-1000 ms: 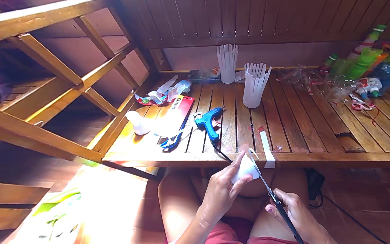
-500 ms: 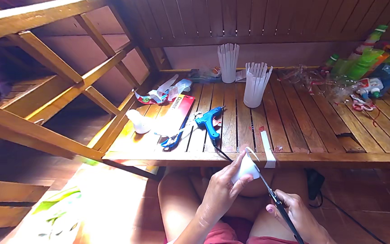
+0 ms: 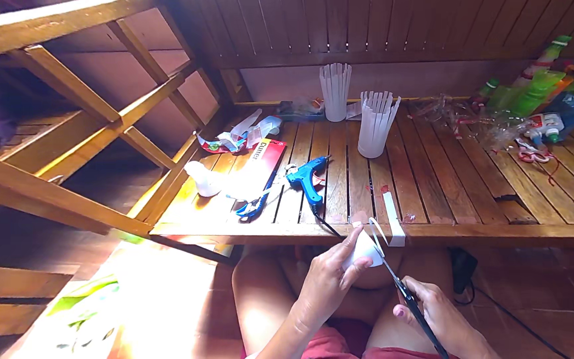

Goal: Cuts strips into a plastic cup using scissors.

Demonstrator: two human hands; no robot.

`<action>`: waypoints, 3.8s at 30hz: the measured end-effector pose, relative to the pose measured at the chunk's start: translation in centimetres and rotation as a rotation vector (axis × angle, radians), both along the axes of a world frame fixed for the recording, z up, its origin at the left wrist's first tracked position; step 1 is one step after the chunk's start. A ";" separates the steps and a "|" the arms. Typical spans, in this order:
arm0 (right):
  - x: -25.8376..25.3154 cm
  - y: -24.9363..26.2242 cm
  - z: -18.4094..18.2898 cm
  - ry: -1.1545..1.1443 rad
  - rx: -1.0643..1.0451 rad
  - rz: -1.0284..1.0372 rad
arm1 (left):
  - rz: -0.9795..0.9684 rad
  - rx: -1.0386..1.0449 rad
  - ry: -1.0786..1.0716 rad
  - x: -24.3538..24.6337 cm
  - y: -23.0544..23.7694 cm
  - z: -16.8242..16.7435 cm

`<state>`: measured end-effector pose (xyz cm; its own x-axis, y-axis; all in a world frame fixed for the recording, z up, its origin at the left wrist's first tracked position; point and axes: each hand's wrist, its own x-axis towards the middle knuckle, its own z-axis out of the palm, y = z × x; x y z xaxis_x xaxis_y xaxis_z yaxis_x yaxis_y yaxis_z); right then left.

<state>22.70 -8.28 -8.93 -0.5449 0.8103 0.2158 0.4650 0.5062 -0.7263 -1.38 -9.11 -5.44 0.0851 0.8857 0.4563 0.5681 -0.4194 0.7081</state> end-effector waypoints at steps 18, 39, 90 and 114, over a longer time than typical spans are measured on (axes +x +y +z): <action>-0.4 -0.1 -0.4 0.082 0.072 -0.029 | 0.018 0.071 0.037 -0.1 0.3 -0.1; -0.1 -0.3 -0.1 0.044 0.023 -0.019 | 0.020 0.082 0.053 -0.2 0.2 -0.3; 0.5 0.0 1.0 -0.059 -0.110 0.019 | -0.025 -0.036 -0.038 0.1 -0.5 -0.4; 0.1 0.0 -0.2 0.066 0.061 -0.010 | 0.012 0.039 0.014 0.0 -0.2 -0.6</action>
<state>22.82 -8.33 -9.17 -0.5199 0.7999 0.2998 0.4224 0.5458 -0.7237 -1.40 -9.32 -6.05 0.0809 0.8682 0.4896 0.5832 -0.4396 0.6831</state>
